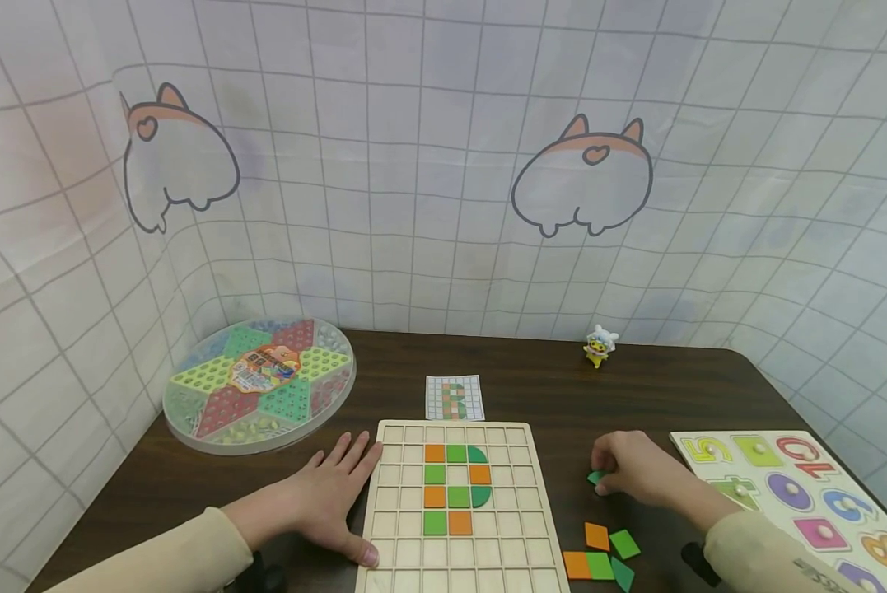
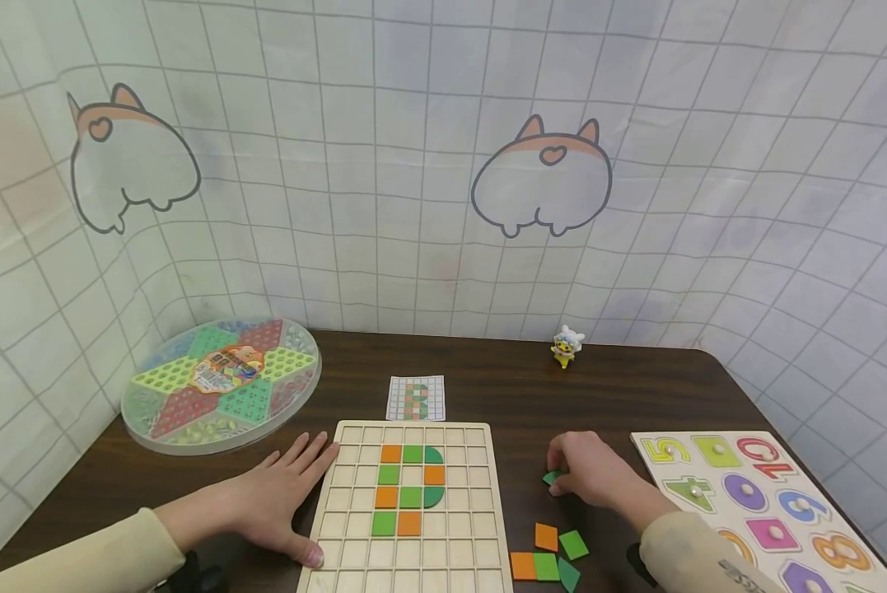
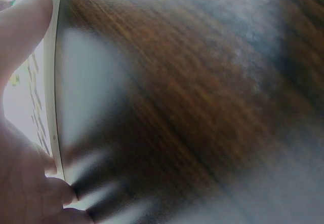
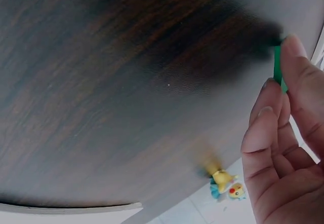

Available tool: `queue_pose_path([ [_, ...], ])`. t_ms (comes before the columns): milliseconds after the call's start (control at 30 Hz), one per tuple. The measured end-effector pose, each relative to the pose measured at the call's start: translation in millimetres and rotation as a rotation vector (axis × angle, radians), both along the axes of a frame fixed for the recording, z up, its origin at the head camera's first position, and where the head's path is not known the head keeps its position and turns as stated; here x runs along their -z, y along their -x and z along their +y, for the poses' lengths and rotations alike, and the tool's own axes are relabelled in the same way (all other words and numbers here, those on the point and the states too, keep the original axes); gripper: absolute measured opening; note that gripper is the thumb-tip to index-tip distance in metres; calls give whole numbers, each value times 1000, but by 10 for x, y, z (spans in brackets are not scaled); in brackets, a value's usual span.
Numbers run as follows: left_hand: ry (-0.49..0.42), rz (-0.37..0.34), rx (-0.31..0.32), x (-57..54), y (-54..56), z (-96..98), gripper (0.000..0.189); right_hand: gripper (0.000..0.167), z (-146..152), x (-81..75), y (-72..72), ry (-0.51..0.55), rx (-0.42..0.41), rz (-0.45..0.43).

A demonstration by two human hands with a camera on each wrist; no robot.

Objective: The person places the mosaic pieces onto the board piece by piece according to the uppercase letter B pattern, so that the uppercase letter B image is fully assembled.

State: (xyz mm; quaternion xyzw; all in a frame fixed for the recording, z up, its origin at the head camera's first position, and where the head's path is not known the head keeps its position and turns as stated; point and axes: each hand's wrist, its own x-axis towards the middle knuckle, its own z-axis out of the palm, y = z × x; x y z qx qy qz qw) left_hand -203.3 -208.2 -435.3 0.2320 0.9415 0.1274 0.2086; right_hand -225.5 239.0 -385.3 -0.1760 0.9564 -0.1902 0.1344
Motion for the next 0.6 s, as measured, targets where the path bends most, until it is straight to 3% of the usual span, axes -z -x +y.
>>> queue_pose_path([
  [300,7,-1,6,10,10,-5,145,21,-70,-82,-63,95,-20,5],
  [533,11,-10,3,5,16,2,145,8,-364,-106,-151,223,-52,-28],
  [600,19,-11,2,-51,-12,24,143,7,-465,-86,-184,258,-70,-40],
])
